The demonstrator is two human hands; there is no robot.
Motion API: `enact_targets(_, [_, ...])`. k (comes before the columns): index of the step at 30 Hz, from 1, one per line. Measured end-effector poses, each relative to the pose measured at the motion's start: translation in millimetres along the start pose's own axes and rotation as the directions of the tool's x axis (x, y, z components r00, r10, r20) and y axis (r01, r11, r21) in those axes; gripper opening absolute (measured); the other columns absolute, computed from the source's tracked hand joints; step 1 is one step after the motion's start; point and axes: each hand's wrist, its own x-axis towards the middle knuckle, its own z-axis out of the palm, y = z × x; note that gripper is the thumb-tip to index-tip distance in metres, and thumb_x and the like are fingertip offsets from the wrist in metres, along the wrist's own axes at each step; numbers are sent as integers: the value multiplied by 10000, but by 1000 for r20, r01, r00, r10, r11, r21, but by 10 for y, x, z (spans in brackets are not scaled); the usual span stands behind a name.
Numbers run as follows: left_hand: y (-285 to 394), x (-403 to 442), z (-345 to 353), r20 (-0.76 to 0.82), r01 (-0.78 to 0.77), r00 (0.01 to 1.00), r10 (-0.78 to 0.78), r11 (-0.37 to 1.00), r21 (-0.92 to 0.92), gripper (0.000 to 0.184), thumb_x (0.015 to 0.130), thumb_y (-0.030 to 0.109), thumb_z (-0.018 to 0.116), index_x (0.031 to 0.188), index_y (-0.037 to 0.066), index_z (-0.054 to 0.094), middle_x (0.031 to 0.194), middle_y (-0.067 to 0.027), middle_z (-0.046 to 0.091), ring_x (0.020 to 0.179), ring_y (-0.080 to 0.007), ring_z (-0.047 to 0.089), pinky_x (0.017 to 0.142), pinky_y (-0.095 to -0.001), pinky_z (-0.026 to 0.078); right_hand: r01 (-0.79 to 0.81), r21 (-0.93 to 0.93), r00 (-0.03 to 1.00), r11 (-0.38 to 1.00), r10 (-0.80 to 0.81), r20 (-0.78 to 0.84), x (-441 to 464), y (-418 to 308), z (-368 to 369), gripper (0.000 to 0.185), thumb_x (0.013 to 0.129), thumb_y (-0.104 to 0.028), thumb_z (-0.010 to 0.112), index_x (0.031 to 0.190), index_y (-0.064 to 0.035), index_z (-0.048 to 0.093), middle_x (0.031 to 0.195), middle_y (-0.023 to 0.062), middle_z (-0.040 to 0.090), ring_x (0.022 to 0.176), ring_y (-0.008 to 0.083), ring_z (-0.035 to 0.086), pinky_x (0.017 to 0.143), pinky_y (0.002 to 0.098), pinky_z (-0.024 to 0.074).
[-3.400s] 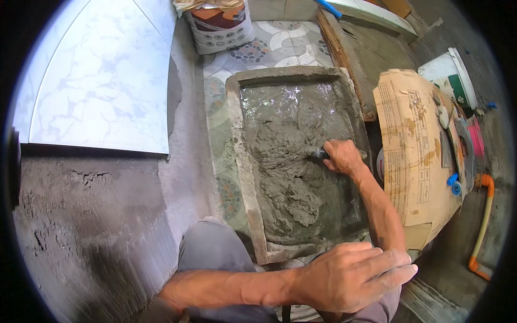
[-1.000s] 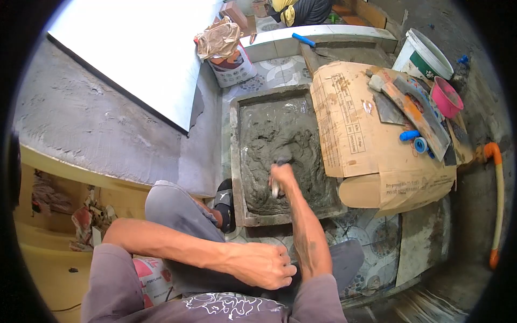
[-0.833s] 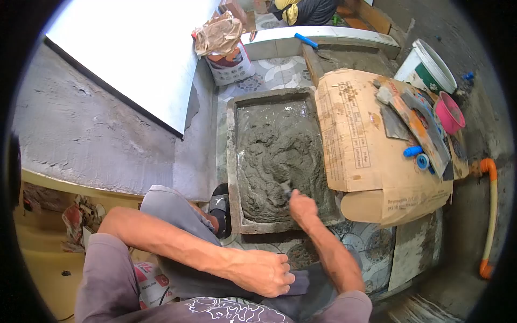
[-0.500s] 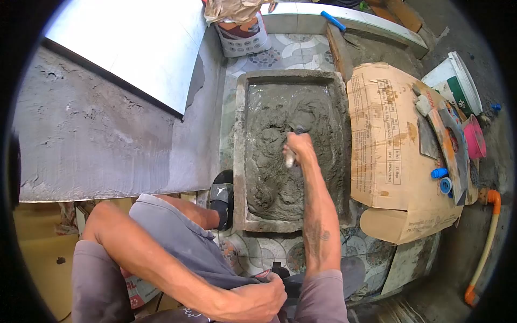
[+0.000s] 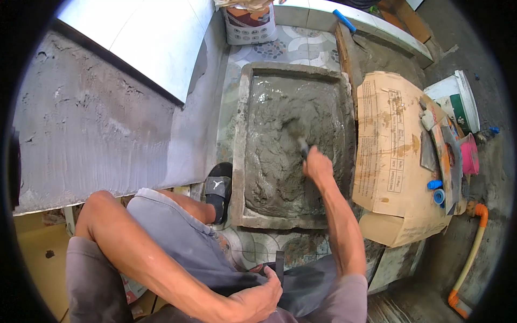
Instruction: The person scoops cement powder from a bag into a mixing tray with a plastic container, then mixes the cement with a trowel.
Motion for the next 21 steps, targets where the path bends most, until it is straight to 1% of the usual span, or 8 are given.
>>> enact_targets(2, [27, 14, -8, 15, -21, 1000, 21, 999, -29, 385, 959, 225, 431, 1181, 26, 675, 1194, -188, 654, 1068, -371, 602, 890, -613, 442, -128, 257, 981, 958, 160, -107, 389, -240, 44, 397, 867, -264, 644, 1022, 85, 536, 930, 287, 688, 850, 414, 698, 762, 486, 559])
enact_targets(5, [-42, -79, -124, 35, -11, 999, 12, 999, -33, 388, 963, 225, 428, 1190, 27, 673, 1199, -189, 652, 1071, -369, 601, 893, -615, 440, -433, 694, 901, 576, 256, 350, 477, -676, -377, 327, 866, -240, 617, 910, 80, 566, 910, 336, 660, 812, 480, 660, 747, 523, 537])
enact_targets(8, [-61, -70, -135, 21, -12, 1000, 13, 999, -43, 387, 965, 216, 426, 1198, 26, 670, 1203, -191, 649, 1073, -371, 600, 893, -621, 437, 12, 261, 991, 965, 24, -132, -72, -416, 123, 393, 851, -244, 646, 1004, 97, 523, 855, 300, 678, 811, 475, 671, 755, 512, 548])
enact_targets(10, [-104, -68, -174, 6, -30, 1000, 30, 998, -57, 386, 960, 207, 432, 1198, 12, 665, 1202, -199, 645, 1079, -374, 597, 899, -618, 436, 32, 122, 998, 992, -38, 52, -747, -220, 91, 361, 842, -219, 648, 1001, 64, 489, 841, 298, 673, 771, 466, 673, 721, 529, 545])
enact_targets(12, [-249, -156, -313, 0, -72, 997, 72, 994, -77, 388, 948, 198, 445, 1194, -13, 658, 1196, -212, 641, 1090, -378, 592, 913, -609, 437, -4, 34, 982, 999, -2, 191, -1257, -58, -105, 349, 836, -204, 663, 993, 31, 458, 843, 283, 664, 752, 448, 675, 690, 538, 542])
enact_targets(15, [-305, -353, -497, -283, 377, 895, -344, 924, 67, 384, 916, 197, 479, 1155, -48, 655, 1143, -219, 642, 1079, -369, 587, 940, -555, 429, -120, 3, 993, 993, 120, 16, -1648, 158, -286, 341, 841, -201, 674, 993, 16, 459, 856, 266, 654, 721, 430, 676, 660, 518, 549])
enact_targets(18, [-344, -328, -523, -415, 460, 802, -429, 888, -28, 382, 884, 208, 507, 1112, -61, 654, 1078, -212, 639, 1035, -348, 583, 950, -485, 417, -174, -20, 957, 985, 164, -238, -1259, 244, -306, 302, 861, -188, 660, 986, 3, 461, 867, 245, 655, 700, 406, 682, 632, 492, 558])
enact_targets(21, [-336, -416, -486, -482, 440, 746, -459, 884, -160, 399, 849, 222, 534, 1137, -38, 628, 1090, -190, 621, 1007, -310, 568, 934, -420, 416, -338, -108, 913, 935, 297, -280, -597, 567, 71, 259, 940, -159, 545, 1092, 44, 492, 955, 255, 662, 830, 398, 686, 721, 506, 551])
